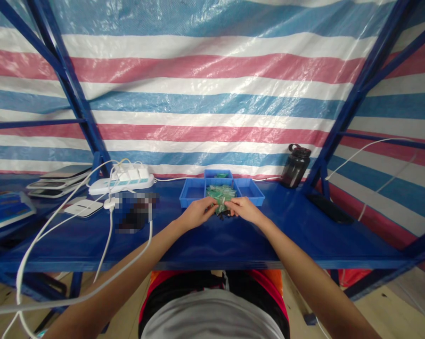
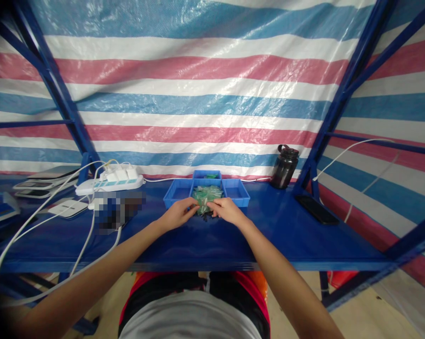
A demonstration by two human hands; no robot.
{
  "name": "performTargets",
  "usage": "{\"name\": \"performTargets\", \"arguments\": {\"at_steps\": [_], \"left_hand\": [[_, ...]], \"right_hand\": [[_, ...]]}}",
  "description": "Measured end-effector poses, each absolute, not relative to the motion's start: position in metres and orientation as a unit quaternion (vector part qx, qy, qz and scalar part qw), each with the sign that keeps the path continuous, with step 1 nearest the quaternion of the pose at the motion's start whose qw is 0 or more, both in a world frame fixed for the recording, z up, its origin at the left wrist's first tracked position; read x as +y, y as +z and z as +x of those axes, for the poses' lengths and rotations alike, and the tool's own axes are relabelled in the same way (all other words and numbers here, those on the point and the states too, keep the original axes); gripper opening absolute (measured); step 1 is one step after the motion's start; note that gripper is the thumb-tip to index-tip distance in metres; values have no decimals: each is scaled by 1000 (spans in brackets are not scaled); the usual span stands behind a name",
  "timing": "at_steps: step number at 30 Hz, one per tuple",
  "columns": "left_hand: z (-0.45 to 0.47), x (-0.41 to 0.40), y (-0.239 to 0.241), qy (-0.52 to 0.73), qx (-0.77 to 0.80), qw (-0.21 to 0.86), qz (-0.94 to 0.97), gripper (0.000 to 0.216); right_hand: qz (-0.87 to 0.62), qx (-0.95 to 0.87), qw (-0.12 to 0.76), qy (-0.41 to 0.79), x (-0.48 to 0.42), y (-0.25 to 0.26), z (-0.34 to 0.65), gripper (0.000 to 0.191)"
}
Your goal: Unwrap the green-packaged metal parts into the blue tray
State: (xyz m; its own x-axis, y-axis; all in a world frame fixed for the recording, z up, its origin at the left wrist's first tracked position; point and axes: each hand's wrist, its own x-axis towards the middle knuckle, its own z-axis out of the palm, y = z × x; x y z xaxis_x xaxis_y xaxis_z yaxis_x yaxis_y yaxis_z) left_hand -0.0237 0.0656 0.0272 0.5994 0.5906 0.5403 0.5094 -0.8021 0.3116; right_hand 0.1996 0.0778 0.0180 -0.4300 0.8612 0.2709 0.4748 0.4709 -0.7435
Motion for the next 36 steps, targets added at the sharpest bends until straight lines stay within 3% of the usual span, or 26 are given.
{"name": "performTargets", "arguments": {"at_steps": [5,9,12,17,21,25,28,36], "left_hand": [[-23,62,28,305,296,79,902,23],[-21,60,27,320,274,87,903,22],[-17,61,28,349,255,83,898,22],[-11,72,39,350,240,96,900,27],[-11,92,53,372,295,151,867,23],[-12,107,62,377,343,216,833,32],[-13,106,63,336,350,243,840,25],[-21,96,55,317,390,266,823,30]], "right_hand": [[-428,-799,360,221,78,16,198,43],[-380,-798,350,310,71,19,193,31],[-341,-798,312,387,65,20,187,35],[-373,-780,339,370,74,28,186,31],[-384,-765,345,386,93,45,197,33],[-369,-764,324,418,108,56,211,30],[-379,-767,306,419,110,54,212,26],[-436,-700,351,444,90,36,197,23]]}}
